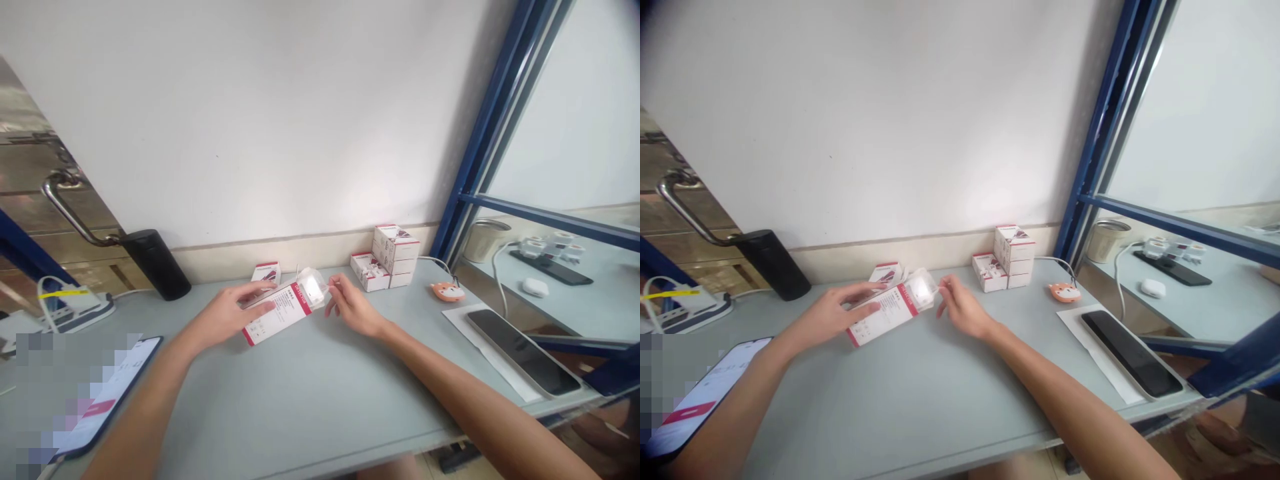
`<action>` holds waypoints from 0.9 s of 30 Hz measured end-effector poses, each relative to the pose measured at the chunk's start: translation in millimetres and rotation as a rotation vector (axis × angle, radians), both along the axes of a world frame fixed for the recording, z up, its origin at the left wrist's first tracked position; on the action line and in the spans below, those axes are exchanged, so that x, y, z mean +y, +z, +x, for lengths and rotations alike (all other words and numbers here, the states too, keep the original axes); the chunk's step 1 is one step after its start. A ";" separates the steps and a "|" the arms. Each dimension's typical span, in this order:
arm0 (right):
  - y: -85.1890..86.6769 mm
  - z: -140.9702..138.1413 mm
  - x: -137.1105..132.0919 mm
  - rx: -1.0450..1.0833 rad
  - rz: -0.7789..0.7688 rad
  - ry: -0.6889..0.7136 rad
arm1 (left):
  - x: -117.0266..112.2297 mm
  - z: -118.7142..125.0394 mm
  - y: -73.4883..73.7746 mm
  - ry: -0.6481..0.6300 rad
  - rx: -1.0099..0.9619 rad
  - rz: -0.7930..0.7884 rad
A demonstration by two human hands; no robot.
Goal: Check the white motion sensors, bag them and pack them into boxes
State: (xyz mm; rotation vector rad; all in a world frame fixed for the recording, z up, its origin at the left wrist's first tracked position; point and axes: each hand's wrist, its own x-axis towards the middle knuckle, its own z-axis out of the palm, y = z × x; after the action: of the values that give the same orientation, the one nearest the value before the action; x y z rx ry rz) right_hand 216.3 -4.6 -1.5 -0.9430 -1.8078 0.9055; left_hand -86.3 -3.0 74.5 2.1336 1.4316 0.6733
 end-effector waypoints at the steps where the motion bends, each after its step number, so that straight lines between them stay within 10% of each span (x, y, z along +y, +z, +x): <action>1: -0.7 -1.4 0.4 0.051 -0.023 0.006 | -0.7 -0.2 1.2 -0.013 -0.013 -0.011; 10: -18.3 2.9 22.3 0.475 -0.181 -0.201 | 14.5 -39.9 1.4 0.093 -0.012 -0.011; 18: -23.1 3.6 20.8 0.353 -0.227 -0.243 | 28.7 -33.3 -13.0 0.474 -0.323 0.060; 27: -32.0 8.4 24.3 0.126 -0.165 -0.326 | 30.3 -34.9 -27.0 0.423 -0.320 -0.119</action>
State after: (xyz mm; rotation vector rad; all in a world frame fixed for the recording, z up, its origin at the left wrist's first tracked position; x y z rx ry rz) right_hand 224.7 19.8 -33.5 -1.2153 -1.4365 0.8932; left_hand -121.2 27.2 47.5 1.5565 1.7002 1.0033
